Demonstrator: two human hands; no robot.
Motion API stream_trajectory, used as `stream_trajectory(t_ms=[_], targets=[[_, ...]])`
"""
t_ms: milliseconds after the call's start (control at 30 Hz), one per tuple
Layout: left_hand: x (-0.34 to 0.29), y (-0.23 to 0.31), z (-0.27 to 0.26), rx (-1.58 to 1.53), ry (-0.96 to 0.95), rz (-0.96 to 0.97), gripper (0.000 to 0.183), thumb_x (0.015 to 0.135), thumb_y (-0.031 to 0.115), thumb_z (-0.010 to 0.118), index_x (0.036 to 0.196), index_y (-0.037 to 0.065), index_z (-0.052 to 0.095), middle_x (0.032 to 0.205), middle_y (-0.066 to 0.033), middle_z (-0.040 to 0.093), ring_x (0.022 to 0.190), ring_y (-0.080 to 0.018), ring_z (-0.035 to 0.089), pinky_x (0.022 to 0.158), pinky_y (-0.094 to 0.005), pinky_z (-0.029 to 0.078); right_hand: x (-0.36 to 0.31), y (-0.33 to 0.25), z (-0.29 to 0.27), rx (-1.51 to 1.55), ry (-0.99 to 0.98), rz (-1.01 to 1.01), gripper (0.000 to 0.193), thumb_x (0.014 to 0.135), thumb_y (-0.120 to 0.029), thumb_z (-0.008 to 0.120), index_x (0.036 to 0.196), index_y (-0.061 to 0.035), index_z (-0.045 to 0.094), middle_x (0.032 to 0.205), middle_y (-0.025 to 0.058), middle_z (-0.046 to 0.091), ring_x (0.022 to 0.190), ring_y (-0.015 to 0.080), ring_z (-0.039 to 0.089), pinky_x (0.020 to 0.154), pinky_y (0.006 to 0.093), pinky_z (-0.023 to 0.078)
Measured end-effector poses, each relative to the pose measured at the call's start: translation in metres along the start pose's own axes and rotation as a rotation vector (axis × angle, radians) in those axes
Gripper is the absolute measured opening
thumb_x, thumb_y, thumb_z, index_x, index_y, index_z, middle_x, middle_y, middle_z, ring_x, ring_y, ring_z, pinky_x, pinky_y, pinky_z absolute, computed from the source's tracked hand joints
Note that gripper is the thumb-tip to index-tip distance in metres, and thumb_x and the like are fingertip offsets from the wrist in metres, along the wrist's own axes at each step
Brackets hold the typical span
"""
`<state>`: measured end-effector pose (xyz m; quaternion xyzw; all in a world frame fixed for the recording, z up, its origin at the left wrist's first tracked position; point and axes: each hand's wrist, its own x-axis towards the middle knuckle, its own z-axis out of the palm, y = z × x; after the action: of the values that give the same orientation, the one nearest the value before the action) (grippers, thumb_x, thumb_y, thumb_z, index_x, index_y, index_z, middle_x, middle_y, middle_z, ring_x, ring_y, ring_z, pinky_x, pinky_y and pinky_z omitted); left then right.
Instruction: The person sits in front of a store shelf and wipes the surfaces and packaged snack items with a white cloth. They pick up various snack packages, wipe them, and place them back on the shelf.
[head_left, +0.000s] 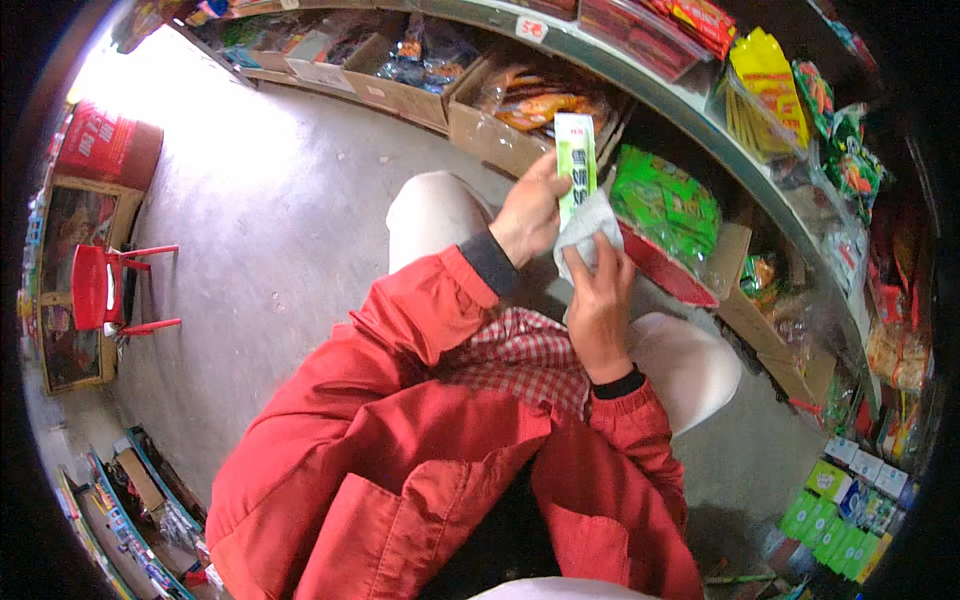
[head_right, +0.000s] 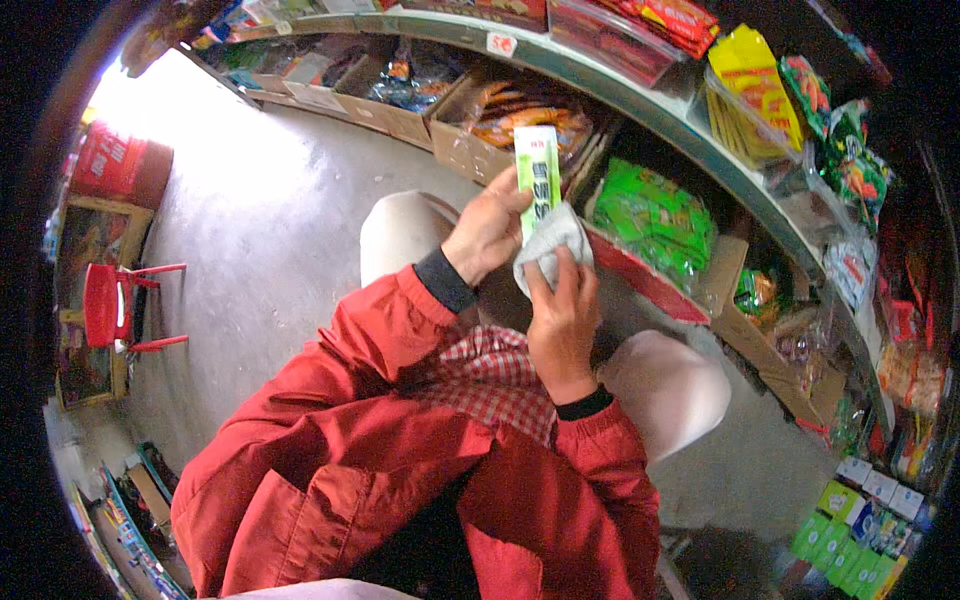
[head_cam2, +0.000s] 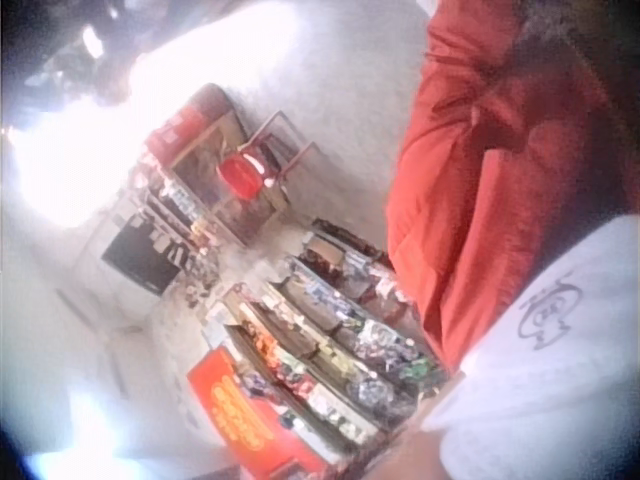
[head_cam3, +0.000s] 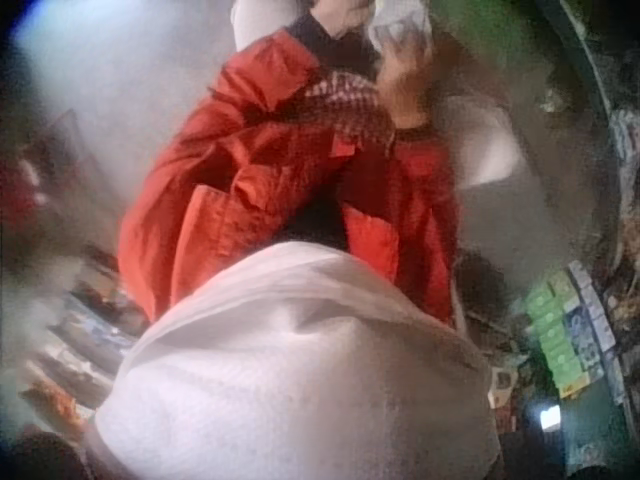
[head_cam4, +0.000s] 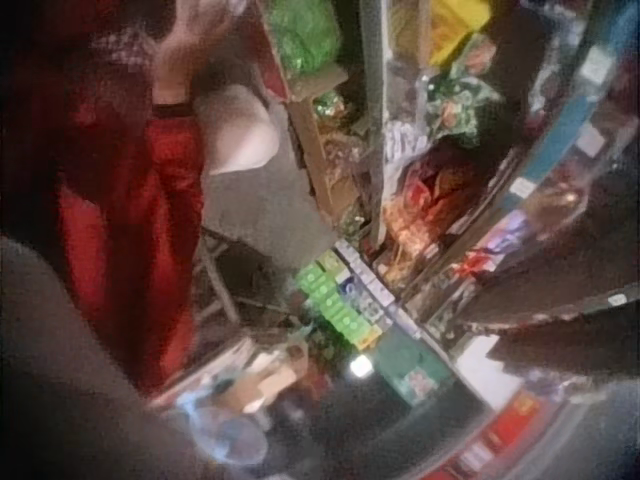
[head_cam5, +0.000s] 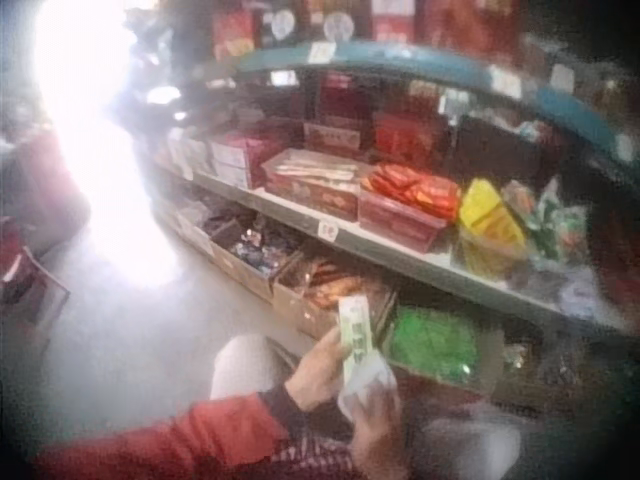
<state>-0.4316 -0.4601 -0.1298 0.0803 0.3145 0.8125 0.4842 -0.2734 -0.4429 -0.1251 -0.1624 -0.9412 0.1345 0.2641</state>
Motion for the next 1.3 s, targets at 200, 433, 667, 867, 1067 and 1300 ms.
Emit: stream_trajectory(t_ms=[200, 433, 667, 867, 1067, 1300], targets=[[-0.016, -0.019, 0.003, -0.021, -0.081, -0.097, 0.038, 0.092, 0.000, 0.034, 0.129, 0.004, 0.040, 0.116, -0.0110, 0.056, 0.102, -0.0208, 0.056, 0.090, -0.0339, 0.046, 0.006, 0.023, -0.001, 0.215, 0.003, 0.192, 0.042, 0.075, 0.001, 0.056, 0.116, -0.0024, 0.053, 0.118, 0.0186, 0.047, 0.109, 0.0363, 0.044, 0.093, 0.0443, 0.035], [-0.040, -0.039, 0.002, 0.135, -0.139, -0.135, 0.038, 0.091, 0.000, 0.040, 0.129, 0.004, 0.041, 0.121, -0.0056, 0.053, 0.106, -0.0145, 0.052, 0.092, -0.0294, 0.042, 0.025, 0.049, -0.008, 0.595, 0.132, 0.369, 0.040, 0.081, -0.005, 0.059, 0.119, -0.0013, 0.047, 0.111, 0.0139, 0.055, 0.102, 0.0259, 0.052, 0.089, 0.0358, 0.040], [-0.038, -0.021, 0.014, 0.102, -0.037, 0.000, 0.038, 0.090, -0.003, 0.040, 0.127, 0.000, 0.042, 0.116, -0.0067, 0.056, 0.101, -0.0132, 0.054, 0.089, -0.0274, 0.043, 0.034, 0.047, -0.026, 1.057, 0.040, 0.539, 0.050, 0.078, -0.001, 0.063, 0.122, -0.0044, 0.039, 0.108, 0.0114, 0.054, 0.099, 0.0166, 0.053, 0.085, 0.0294, 0.043], [-0.031, -0.012, 0.015, 0.229, 0.093, 0.237, 0.038, 0.087, -0.007, 0.040, 0.123, -0.002, 0.047, 0.110, -0.0049, 0.058, 0.097, -0.0116, 0.053, 0.086, -0.0249, 0.043, 0.023, 0.030, -0.001, 0.799, 0.023, 0.396, 0.053, 0.074, 0.004, 0.063, 0.122, -0.0033, 0.042, 0.114, 0.0112, 0.050, 0.107, 0.0218, 0.049, 0.094, 0.0332, 0.037], [-0.017, 0.018, 0.019, 0.096, 0.152, 0.248, 0.034, 0.091, -0.003, 0.038, 0.124, 0.000, 0.045, 0.108, -0.0083, 0.059, 0.095, -0.0153, 0.058, 0.084, -0.0287, 0.047, 0.016, 0.029, 0.002, 0.761, -0.088, 0.310, 0.055, 0.070, 0.005, 0.065, 0.121, -0.0021, 0.044, 0.115, 0.0085, 0.051, 0.109, 0.0201, 0.049, 0.095, 0.0332, 0.036], [0.038, 0.115, 0.023, 0.092, 0.072, 0.484, 0.032, 0.089, -0.004, 0.035, 0.119, 0.002, 0.046, 0.106, -0.0093, 0.058, 0.090, -0.0189, 0.059, 0.081, -0.0355, 0.051, 0.006, 0.051, 0.005, 1.004, -0.171, 0.465, 0.047, 0.069, 0.003, 0.065, 0.113, -0.0023, 0.051, 0.109, 0.0081, 0.056, 0.102, 0.0202, 0.053, 0.091, 0.0333, 0.039]])
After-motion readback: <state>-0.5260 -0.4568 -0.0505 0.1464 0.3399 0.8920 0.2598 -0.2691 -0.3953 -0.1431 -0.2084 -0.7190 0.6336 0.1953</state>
